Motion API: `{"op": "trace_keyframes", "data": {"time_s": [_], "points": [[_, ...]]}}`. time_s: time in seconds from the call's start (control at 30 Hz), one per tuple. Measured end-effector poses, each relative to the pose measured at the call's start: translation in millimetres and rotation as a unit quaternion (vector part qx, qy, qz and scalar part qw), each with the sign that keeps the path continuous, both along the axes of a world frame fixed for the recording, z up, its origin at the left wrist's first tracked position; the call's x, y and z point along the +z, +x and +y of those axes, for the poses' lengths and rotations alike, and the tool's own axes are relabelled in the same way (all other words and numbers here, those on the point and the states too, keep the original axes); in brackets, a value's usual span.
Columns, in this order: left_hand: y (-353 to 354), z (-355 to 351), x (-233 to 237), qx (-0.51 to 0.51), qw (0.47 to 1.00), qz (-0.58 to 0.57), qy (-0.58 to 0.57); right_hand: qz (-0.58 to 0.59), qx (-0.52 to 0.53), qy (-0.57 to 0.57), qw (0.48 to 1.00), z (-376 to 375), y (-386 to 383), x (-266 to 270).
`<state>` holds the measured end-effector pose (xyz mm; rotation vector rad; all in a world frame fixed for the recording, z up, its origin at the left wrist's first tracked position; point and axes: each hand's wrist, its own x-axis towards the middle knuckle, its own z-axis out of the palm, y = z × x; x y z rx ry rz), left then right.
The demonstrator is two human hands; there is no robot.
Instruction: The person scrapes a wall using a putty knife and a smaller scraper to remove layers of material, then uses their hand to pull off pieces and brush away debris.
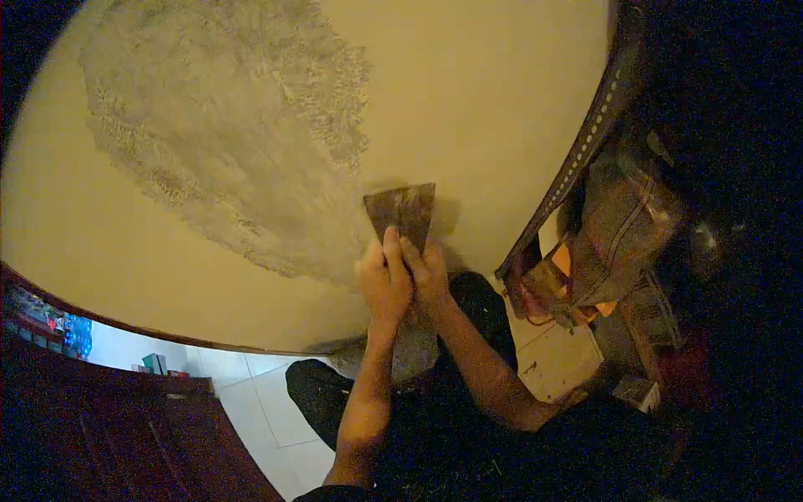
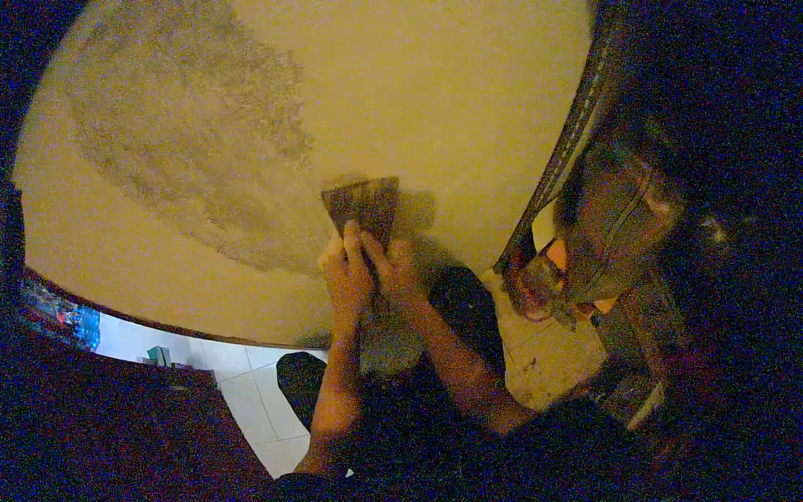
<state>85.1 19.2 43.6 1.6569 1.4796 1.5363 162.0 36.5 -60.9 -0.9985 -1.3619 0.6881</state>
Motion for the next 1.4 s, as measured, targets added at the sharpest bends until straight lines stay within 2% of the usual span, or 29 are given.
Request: {"op": "trace_keyframes", "data": {"time_s": [0.03, 0.1, 0.23, 0.3, 0.37, 0.4, 0.43, 0.47, 0.5, 0.53, 0.57, 0.63, 0.67, 0.73, 0.83, 0.9, 0.97, 1.03, 1.1, 1.17, 1.23, 1.3, 1.4], "points": [[-0.1, -2.5, -7.5, -0.010, 0.998, -0.062, -0.016, 0.000, -0.003, 0.003, 1.000, -5.0, -1.7, 4.1], [-0.7, -5.2, -15.9, 0.002, 0.999, -0.044, -0.014, 0.162, 0.072, -0.136, 0.975, -17.6, -3.9, 24.4], [-7.1, 4.3, -2.9, 0.007, 0.999, 0.040, 0.018, 0.108, 0.013, -0.160, 0.981, -21.7, -3.5, 43.7], [-1.2, 0.6, 26.6, 0.012, 0.999, 0.046, -0.010, 0.252, 0.057, -0.119, 0.959, -14.5, -6.9, 62.0], [2.4, 1.5, 34.2, 0.017, 0.998, 0.053, -0.043, 0.264, 0.068, -0.142, 0.952, -9.7, -6.1, 72.7], [4.2, 2.8, 30.6, 0.029, 0.998, 0.050, -0.007, 0.273, 0.078, -0.161, 0.945, -10.6, -5.5, 74.5], [5.2, 5.2, 27.5, 0.042, 0.998, 0.046, 0.032, 0.273, 0.080, -0.161, 0.945, -13.7, -4.8, 72.1], [3.4, 5.6, 19.9, 0.043, 0.997, 0.044, 0.038, 0.208, 0.046, -0.150, 0.966, -16.0, -3.3, 67.3], [-0.5, 2.9, 7.7, 0.020, 1.000, 0.003, -0.011, 0.144, 0.010, -0.136, 0.980, -16.6, -2.8, 61.7], [-1.8, 1.6, 2.8, -0.004, 0.997, -0.038, -0.062, 0.146, 0.009, -0.132, 0.980, -17.2, -3.2, 51.5], [-1.1, 5.6, -0.5, -0.007, 0.998, -0.037, -0.059, 0.144, 0.023, -0.141, 0.979, -16.5, -3.7, 38.6], [3.1, 7.8, -2.7, 0.027, 0.998, -0.043, 0.035, 0.143, 0.033, -0.158, 0.976, -18.8, -3.0, 43.7], [2.6, 9.9, -2.7, 0.026, 0.998, -0.042, 0.029, 0.159, 0.015, -0.164, 0.974, -20.5, -5.6, 46.7], [-1.2, 17.8, 4.1, 0.088, 0.994, 0.057, 0.017, 0.172, -0.002, -0.168, 0.971, -23.2, -6.8, 48.5], [4.6, 18.8, 15.8, 0.056, 0.997, -0.011, 0.056, 0.127, 0.004, -0.154, 0.980, -15.5, -4.4, 38.8], [3.9, 17.9, 22.6, 0.062, 0.997, 0.016, 0.032, 0.189, -0.020, -0.132, 0.973, -15.9, -8.8, 33.0], [2.3, 14.9, 25.9, 0.071, 0.997, 0.041, -0.001, 0.200, 0.001, -0.137, 0.970, -22.3, -5.6, 52.4], [3.2, 16.5, 28.0, 0.056, 0.998, 0.029, 0.016, 0.206, 0.022, -0.139, 0.968, -25.2, 0.1, 68.5], [3.0, 17.4, 25.3, 0.069, 0.996, 0.054, 0.001, 0.117, 0.001, -0.180, 0.977, -26.6, 4.3, 72.6], [3.2, 17.7, 26.2, 0.082, 0.993, 0.079, -0.011, 0.130, 0.033, -0.196, 0.971, -21.4, 7.8, 62.1], [6.4, 16.2, 28.1, 0.081, 0.995, 0.049, 0.024, 0.142, 0.064, -0.213, 0.964, -14.2, 3.2, 41.6], [6.8, 16.3, 27.0, 0.076, 0.996, 0.035, 0.024, 0.095, -0.046, -0.144, 0.984, -8.0, -5.8, 18.9], [7.9, 16.4, 26.9, 0.072, 0.997, 0.013, 0.028, 0.127, -0.016, -0.176, 0.976, -4.5, -4.3, 11.2]]}}
